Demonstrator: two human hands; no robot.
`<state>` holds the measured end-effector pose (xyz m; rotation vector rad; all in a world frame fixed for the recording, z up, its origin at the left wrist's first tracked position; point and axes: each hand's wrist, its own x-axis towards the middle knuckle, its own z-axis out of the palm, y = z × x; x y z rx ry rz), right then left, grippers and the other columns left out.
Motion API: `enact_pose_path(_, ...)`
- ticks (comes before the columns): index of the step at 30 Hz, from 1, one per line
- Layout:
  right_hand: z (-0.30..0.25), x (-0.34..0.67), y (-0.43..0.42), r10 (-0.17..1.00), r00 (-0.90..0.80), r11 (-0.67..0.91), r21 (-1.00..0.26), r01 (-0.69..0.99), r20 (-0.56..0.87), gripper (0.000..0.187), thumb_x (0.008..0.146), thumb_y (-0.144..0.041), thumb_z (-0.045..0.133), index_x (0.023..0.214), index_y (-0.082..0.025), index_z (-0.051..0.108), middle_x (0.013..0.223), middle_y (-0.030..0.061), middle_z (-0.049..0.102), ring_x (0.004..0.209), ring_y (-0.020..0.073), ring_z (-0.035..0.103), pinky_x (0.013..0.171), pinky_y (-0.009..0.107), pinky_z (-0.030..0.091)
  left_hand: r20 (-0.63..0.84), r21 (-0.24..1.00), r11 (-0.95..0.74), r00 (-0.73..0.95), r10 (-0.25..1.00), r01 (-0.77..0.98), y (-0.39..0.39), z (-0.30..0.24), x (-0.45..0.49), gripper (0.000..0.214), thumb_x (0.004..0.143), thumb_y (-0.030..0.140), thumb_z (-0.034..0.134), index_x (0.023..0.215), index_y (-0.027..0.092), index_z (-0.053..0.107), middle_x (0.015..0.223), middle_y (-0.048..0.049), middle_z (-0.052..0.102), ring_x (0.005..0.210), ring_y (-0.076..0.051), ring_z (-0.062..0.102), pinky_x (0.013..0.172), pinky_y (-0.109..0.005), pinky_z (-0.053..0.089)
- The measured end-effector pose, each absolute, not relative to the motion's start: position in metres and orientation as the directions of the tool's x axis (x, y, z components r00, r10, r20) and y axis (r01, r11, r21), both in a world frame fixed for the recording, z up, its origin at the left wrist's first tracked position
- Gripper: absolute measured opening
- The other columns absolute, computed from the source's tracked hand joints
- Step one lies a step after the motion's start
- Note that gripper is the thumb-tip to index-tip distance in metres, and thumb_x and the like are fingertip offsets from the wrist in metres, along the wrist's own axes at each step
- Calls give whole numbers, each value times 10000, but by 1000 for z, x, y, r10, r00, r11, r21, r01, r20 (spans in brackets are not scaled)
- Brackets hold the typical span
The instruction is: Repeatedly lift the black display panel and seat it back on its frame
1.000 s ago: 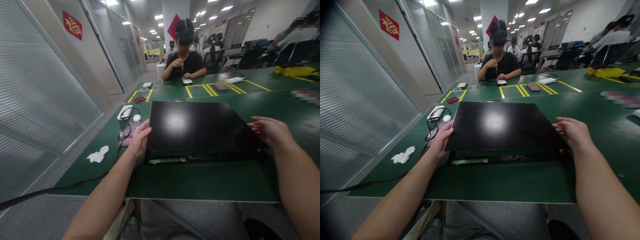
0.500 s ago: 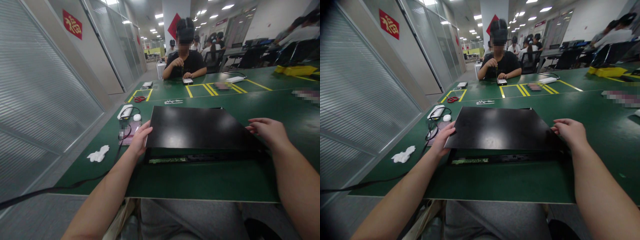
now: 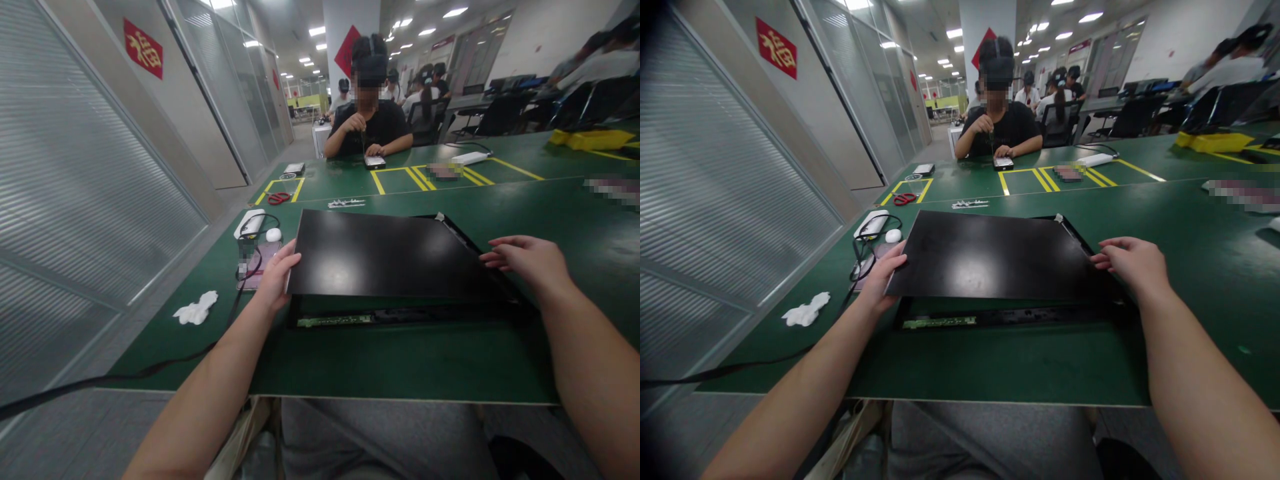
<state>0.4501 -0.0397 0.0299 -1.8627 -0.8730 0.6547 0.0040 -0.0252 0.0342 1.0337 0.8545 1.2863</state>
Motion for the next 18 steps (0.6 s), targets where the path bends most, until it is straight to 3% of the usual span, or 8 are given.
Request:
enact_pose_path(3, 39, 440, -44, 793, 600, -344, -892, 293, -109, 240, 707, -86, 538, 901, -152, 664, 736, 108, 725, 587, 162, 672, 510, 229, 479, 56, 938, -12, 117, 991, -348, -27, 33, 6, 585, 654, 250, 793, 1223, 163, 691, 1217, -108, 736, 1205, -345, 643, 1001, -431, 525)
enact_pose_path(7, 40, 444, -45, 758, 651, -325, -843, 429, 39, 266, 705, -155, 551, 913, -179, 714, 828, 79, 745, 638, 158, 660, 596, 274, 486, 33, 939, -2, 83, 996, -345, -25, 28, 6, 559, 628, 211, 790, 1177, 154, 698, 1198, -107, 742, 1202, -331, 644, 1006, -425, 518)
enact_pose_path(10, 32, 458, -39, 750, 658, -430, -704, 566, 71, 249, 715, -254, 596, 902, -215, 756, 862, 57, 746, 760, 200, 663, 721, 332, 491, 7, 941, 13, 58, 998, -339, -22, 24, 6, 560, 611, 187, 774, 1164, 144, 694, 1169, -99, 752, 1181, -318, 654, 998, -416, 518)
enact_pose_path(12, 23, 468, -33, 779, 625, -474, -602, 643, 55, 270, 707, -317, 626, 912, -226, 776, 895, 64, 744, 830, 233, 654, 746, 352, 482, -9, 942, 30, 62, 998, -335, -21, 22, 5, 552, 598, 178, 767, 1146, 145, 698, 1159, -91, 756, 1164, -311, 661, 994, -411, 517)
enact_pose_path(18, -1, 485, -16, 881, 468, -440, -475, 762, -66, 380, 729, -366, 608, 1036, -234, 787, 976, 69, 751, 857, 227, 658, 750, 325, 491, -54, 951, 79, 90, 994, -298, -24, 25, 8, 568, 595, 206, 804, 1149, 148, 691, 1125, -89, 762, 1146, -296, 672, 1009, -410, 508)
